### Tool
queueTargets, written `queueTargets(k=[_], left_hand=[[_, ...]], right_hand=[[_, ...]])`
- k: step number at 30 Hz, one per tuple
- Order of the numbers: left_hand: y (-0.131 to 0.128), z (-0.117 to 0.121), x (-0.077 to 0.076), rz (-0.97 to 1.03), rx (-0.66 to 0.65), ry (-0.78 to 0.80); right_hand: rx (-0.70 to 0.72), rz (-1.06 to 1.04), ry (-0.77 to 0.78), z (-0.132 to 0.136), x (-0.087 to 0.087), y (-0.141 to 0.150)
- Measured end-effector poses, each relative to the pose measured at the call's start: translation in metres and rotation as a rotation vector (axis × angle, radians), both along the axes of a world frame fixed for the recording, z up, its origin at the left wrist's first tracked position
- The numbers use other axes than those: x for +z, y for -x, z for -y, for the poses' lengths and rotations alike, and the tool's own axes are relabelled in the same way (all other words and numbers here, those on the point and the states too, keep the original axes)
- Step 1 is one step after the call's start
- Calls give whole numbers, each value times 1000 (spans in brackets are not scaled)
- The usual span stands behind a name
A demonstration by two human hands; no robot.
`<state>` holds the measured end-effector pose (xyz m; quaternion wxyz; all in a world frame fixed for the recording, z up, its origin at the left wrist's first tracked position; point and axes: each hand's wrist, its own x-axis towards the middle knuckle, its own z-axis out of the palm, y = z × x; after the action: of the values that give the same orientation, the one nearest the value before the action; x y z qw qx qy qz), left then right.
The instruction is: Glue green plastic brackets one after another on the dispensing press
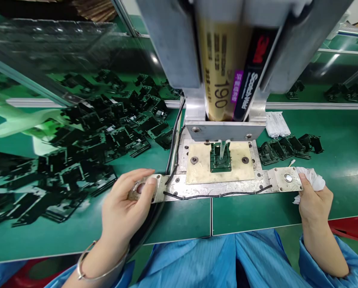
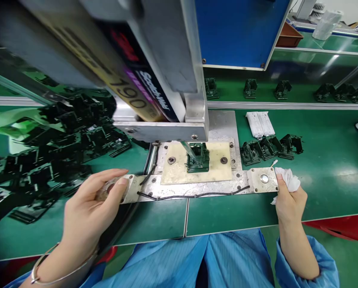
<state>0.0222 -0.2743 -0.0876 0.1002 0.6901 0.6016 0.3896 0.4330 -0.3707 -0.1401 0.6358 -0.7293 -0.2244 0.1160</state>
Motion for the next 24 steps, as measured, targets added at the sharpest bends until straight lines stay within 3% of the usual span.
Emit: queueTargets(k=[5, 8, 11, 14, 17, 20, 24], left_hand=[[-11, -4, 44, -112, 1, 86], [-31, -23, 63, -61, -215, 170], [-59, -48, 65, 6, -485, 300], [-84, -65, 57, 13, -612, 469], [-98, -70, 55, 129, -662, 554], [-99, -65, 63, 307, -643, 676], [-94, -49, 80, 409, -599, 1039]], right_hand=[[-3, -12, 16, 0, 2, 1], [2, 9, 41, 2, 4, 1], [7, 28, 73, 4, 5, 1], [11, 18, 81, 5, 4, 1], [-2, -15, 87, 7, 3, 2], [2, -32, 87, 6, 4, 3], [24, -35, 96, 3, 4, 0]])
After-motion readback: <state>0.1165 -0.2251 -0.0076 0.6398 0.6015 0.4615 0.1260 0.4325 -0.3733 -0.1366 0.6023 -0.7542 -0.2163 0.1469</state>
